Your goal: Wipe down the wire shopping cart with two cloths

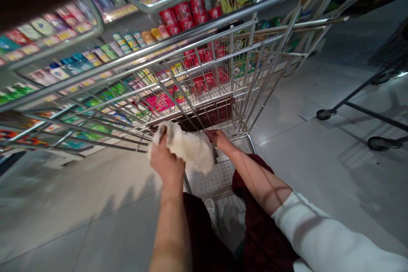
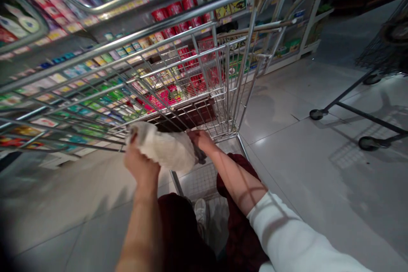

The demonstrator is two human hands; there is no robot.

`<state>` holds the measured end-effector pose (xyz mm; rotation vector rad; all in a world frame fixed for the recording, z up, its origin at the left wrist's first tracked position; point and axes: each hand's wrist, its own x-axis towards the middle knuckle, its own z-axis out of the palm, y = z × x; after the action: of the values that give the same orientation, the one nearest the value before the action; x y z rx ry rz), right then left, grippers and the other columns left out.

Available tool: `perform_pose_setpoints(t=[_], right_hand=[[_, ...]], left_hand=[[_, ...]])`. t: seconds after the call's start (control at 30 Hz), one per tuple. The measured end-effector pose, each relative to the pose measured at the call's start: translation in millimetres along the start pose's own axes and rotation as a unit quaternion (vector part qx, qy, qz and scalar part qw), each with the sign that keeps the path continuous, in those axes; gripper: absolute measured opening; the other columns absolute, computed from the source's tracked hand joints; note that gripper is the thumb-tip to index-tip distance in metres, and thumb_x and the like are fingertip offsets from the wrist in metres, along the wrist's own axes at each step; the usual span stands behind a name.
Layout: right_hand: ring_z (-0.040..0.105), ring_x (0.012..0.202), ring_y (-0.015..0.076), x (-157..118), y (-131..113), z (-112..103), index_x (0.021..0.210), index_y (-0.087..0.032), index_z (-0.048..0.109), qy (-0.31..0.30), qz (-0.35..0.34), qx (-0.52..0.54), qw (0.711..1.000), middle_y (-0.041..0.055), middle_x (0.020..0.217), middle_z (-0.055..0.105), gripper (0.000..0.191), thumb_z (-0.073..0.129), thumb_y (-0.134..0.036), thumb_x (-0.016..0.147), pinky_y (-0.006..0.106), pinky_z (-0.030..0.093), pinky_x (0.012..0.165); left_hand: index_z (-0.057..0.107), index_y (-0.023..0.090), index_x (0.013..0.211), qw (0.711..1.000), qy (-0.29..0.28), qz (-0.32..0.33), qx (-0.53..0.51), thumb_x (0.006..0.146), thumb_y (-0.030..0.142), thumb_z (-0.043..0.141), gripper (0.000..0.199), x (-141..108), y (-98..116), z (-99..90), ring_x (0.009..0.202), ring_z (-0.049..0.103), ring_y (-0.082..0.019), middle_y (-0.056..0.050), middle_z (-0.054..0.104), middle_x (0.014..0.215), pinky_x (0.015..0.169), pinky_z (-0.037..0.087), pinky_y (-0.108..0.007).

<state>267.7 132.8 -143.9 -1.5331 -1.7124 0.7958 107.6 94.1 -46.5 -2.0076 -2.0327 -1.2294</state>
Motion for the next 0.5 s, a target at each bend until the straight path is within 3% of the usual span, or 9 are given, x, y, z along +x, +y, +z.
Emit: perform_pose_setpoints(t=[0.1,0.23,0.3,0.4,0.43,0.5], right_hand=[[0.061,0.078,0.0127,-2.6,2.4,5.3,0.104,-0.014,0.069,-0.104,-0.061,0.144,0.982,0.0036,0.091,0.071,0.065,0.022,-0.059,0.098,0.024,0.046,0.072],[0.051,0.065,0.0088,-3.4,4.4,13.2,0.088,-0.015,0.065,-0.275,-0.073,0.024,0.958,-0.0036,0.073,0.061,0.037,0.050,-0.048,0.090,0.019,0.037,0.057],[0.050,0.061,0.0082,-1.5,3.4,16.4,0.082,-0.015,0.065,-0.300,-0.067,-0.033,0.951,-0.0049,0.069,0.058,0.023,0.057,-0.037,0.084,0.019,0.032,0.053],[0.055,0.065,0.0104,0.6,0.7,19.5,0.082,-0.016,0.068,-0.297,-0.066,-0.095,0.948,-0.0025,0.071,0.063,0.017,0.061,-0.031,0.078,0.020,0.032,0.054],[0.058,0.068,0.0122,0.8,-0.1,20.6,0.083,-0.017,0.070,-0.292,-0.064,-0.120,0.947,-0.0005,0.074,0.066,0.017,0.062,-0.031,0.077,0.021,0.033,0.056],[0.063,0.078,0.0172,0.8,-1.1,23.1,0.086,-0.016,0.072,-0.281,-0.056,-0.170,0.943,0.0051,0.082,0.071,0.021,0.063,-0.032,0.076,0.023,0.035,0.060]], left_hand=[[0.064,0.022,0.109,0.975,-0.180,-0.098,0.082,0.084,0.028,0.051,0.029,-45.0,-31.5,34.4,0.097,0.068,-0.030,-0.011,0.072,0.101,0.077,0.049,-0.036],[0.060,0.021,0.110,0.953,-0.274,-0.075,0.109,0.082,0.018,0.048,0.030,-72.2,-50.3,49.7,0.098,0.068,-0.026,-0.011,0.072,0.101,0.077,0.046,-0.031],[0.059,0.020,0.110,0.938,-0.329,-0.039,0.097,0.083,0.019,0.049,0.029,-73.2,-48.4,42.7,0.099,0.067,-0.024,-0.011,0.072,0.103,0.077,0.046,-0.029],[0.062,0.022,0.106,0.914,-0.391,0.005,0.104,0.083,0.029,0.059,0.024,-67.2,-33.9,14.6,0.090,0.067,-0.024,-0.008,0.072,0.102,0.077,0.045,-0.030],[0.064,0.023,0.101,0.916,-0.387,0.010,0.102,0.082,0.032,0.062,0.021,-65.7,-26.5,0.8,0.084,0.067,-0.023,-0.006,0.072,0.096,0.076,0.045,-0.031],[0.065,0.023,0.086,0.953,-0.303,0.003,0.030,0.086,0.040,0.060,0.017,-67.0,-9.9,-30.5,0.072,0.063,-0.019,-0.002,0.067,0.075,0.071,0.045,-0.030]])
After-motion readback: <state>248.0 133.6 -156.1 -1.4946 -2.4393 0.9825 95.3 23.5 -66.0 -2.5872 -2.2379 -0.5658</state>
